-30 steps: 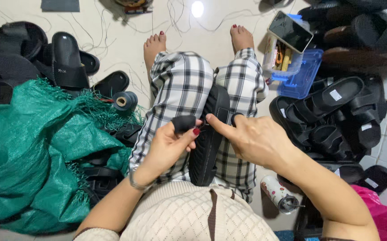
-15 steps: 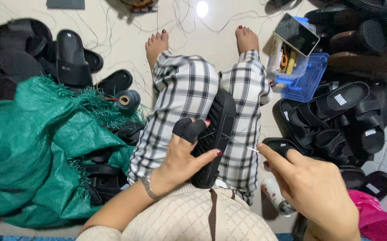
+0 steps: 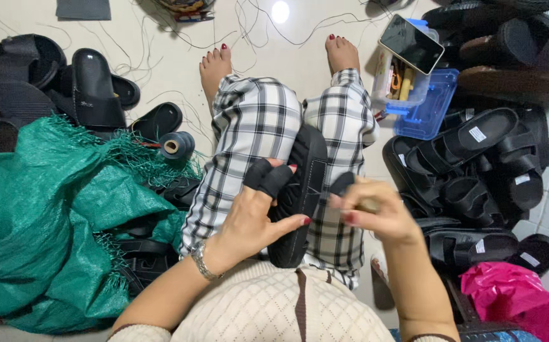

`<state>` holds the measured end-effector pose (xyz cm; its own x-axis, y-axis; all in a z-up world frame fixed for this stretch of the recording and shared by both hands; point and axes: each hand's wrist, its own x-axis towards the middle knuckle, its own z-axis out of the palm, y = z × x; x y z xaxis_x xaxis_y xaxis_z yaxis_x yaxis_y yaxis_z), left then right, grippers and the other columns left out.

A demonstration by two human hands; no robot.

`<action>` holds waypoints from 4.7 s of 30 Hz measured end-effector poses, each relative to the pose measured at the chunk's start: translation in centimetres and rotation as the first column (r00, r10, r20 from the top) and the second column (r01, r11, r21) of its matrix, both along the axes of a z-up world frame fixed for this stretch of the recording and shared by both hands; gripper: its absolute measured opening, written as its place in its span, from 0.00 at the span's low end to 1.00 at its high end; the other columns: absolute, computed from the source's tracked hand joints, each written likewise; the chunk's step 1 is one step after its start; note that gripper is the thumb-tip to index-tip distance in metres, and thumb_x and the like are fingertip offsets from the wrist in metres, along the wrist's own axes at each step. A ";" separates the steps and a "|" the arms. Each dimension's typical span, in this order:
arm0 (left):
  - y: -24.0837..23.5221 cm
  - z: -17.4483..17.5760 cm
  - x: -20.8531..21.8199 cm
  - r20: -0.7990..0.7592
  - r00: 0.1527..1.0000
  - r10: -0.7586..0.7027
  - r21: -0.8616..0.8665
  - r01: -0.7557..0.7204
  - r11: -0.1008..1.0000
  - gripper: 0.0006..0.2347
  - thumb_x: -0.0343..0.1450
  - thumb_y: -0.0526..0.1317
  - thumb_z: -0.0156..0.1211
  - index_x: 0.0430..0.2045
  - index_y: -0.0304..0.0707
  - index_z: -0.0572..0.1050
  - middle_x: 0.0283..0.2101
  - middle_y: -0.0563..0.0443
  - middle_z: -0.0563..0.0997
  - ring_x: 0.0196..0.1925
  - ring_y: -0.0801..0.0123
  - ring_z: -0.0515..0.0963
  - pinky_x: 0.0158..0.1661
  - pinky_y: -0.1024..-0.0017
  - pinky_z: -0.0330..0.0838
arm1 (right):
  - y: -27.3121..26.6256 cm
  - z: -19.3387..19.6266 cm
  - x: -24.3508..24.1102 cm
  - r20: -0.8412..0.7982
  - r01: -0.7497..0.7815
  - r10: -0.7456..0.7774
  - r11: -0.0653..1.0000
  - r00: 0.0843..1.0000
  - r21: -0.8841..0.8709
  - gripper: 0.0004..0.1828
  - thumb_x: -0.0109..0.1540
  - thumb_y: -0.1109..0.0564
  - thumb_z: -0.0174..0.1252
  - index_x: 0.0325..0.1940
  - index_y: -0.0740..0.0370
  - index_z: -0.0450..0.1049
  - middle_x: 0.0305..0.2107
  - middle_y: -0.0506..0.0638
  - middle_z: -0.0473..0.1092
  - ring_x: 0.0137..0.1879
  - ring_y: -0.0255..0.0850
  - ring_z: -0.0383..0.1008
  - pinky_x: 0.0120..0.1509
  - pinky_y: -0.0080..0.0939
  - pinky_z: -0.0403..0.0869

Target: The person sits on the floor and sews a black slipper using a needle and thread. They repeatedly insert the needle into the shoe's sole and pull the thread through to stitch it. Another person is visible in the background working with other shoes.

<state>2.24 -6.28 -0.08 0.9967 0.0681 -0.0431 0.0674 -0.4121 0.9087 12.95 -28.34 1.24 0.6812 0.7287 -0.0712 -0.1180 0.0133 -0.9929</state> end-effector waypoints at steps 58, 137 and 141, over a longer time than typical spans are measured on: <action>3.2 3.1 -0.2 -0.210 0.856 -0.473 -0.535 0.304 0.788 0.09 0.69 0.45 0.63 0.36 0.43 0.80 0.27 0.58 0.82 0.25 0.78 0.75 0.27 0.78 0.70 | 0.9 -2.9 -1.6 -0.326 0.236 -0.103 0.886 0.940 0.400 0.06 0.65 0.62 0.57 0.35 0.68 0.73 0.18 0.53 0.68 0.17 0.30 0.58 0.19 0.30 0.61; -1.6 -7.3 -3.3 0.112 0.988 0.106 0.162 -0.124 0.979 0.19 0.60 0.51 0.78 0.33 0.36 0.83 0.26 0.40 0.78 0.28 0.49 0.82 0.26 0.62 0.77 | 2.0 2.8 0.4 0.797 0.276 0.497 0.757 0.344 -0.592 0.10 0.63 0.57 0.55 0.48 0.47 0.73 0.15 0.42 0.61 0.19 0.38 0.69 0.25 0.35 0.70; -2.6 -3.7 -2.2 0.115 0.987 0.115 0.213 -0.138 0.967 0.22 0.60 0.52 0.78 0.31 0.28 0.79 0.27 0.34 0.76 0.28 0.41 0.81 0.26 0.54 0.76 | -0.3 4.2 -1.2 0.652 0.289 0.691 0.585 0.312 -0.758 0.39 0.46 0.49 0.66 0.62 0.38 0.68 0.18 0.43 0.64 0.24 0.39 0.71 0.28 0.40 0.73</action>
